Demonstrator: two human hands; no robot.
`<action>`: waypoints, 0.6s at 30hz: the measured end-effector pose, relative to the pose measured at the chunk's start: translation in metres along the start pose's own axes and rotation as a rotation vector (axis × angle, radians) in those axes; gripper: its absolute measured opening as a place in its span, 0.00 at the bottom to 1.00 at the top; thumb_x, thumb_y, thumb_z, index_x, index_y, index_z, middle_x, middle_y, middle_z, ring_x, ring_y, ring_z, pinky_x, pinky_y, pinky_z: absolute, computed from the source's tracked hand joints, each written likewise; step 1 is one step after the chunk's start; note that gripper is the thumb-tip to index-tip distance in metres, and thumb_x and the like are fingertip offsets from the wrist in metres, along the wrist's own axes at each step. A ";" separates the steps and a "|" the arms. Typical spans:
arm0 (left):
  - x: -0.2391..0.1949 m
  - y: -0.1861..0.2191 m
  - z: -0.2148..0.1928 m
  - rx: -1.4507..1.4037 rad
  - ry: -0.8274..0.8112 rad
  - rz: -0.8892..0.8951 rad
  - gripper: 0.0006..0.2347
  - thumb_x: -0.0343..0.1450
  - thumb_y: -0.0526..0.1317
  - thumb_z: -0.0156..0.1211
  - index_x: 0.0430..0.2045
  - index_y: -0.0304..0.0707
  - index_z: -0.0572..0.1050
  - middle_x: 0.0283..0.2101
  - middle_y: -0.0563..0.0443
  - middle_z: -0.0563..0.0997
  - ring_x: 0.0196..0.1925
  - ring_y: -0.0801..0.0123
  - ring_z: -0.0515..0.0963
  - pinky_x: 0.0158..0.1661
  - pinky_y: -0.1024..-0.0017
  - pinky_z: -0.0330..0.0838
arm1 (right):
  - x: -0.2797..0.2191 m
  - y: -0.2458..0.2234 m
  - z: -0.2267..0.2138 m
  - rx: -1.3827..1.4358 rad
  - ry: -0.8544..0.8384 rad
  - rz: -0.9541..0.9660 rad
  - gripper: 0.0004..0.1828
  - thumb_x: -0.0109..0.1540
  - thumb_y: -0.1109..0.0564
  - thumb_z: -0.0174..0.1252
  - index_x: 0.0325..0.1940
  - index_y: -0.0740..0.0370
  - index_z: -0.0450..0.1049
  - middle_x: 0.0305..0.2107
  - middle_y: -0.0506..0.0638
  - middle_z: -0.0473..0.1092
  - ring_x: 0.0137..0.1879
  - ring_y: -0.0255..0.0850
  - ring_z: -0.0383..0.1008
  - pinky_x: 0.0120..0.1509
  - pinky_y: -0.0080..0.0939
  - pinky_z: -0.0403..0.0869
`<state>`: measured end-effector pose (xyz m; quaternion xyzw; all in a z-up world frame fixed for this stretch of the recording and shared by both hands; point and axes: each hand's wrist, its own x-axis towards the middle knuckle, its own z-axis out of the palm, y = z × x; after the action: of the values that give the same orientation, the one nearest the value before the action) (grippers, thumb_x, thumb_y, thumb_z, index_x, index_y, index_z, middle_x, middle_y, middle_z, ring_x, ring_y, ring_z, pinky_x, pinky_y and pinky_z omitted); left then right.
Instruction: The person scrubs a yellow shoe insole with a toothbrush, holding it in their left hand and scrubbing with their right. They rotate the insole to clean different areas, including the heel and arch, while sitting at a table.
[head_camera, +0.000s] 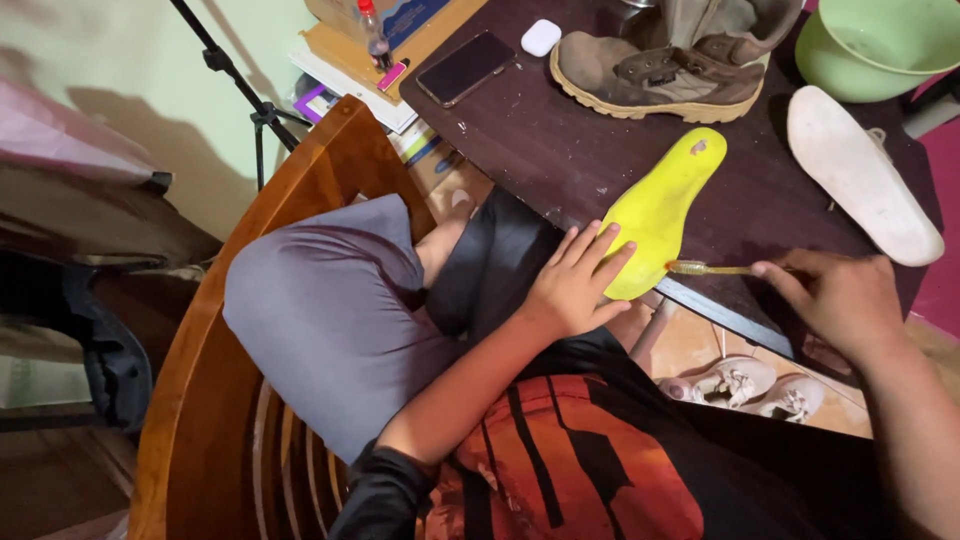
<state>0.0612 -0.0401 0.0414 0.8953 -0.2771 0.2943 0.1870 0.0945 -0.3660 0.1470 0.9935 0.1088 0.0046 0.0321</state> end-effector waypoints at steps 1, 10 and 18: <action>0.001 0.000 -0.001 -0.006 -0.020 -0.003 0.30 0.72 0.59 0.58 0.67 0.44 0.67 0.73 0.40 0.64 0.76 0.45 0.63 0.73 0.48 0.58 | 0.000 0.004 0.001 -0.059 -0.028 0.051 0.26 0.66 0.26 0.47 0.49 0.39 0.83 0.39 0.45 0.83 0.47 0.48 0.84 0.63 0.49 0.69; 0.000 -0.003 0.001 -0.085 -0.007 0.007 0.29 0.71 0.55 0.63 0.66 0.43 0.69 0.72 0.38 0.65 0.75 0.43 0.65 0.73 0.47 0.60 | 0.009 0.020 0.000 -0.131 -0.112 0.210 0.27 0.73 0.25 0.39 0.58 0.32 0.78 0.40 0.50 0.84 0.48 0.55 0.85 0.50 0.50 0.78; 0.000 -0.005 0.000 -0.099 -0.039 -0.007 0.31 0.69 0.55 0.65 0.66 0.44 0.68 0.72 0.40 0.65 0.76 0.45 0.62 0.73 0.47 0.57 | -0.001 -0.023 0.003 0.309 -0.041 -0.149 0.13 0.66 0.43 0.55 0.48 0.43 0.82 0.46 0.42 0.81 0.49 0.44 0.82 0.51 0.43 0.75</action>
<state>0.0643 -0.0369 0.0405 0.8915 -0.2919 0.2621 0.2265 0.0891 -0.3440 0.1426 0.9758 0.1807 -0.0350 -0.1184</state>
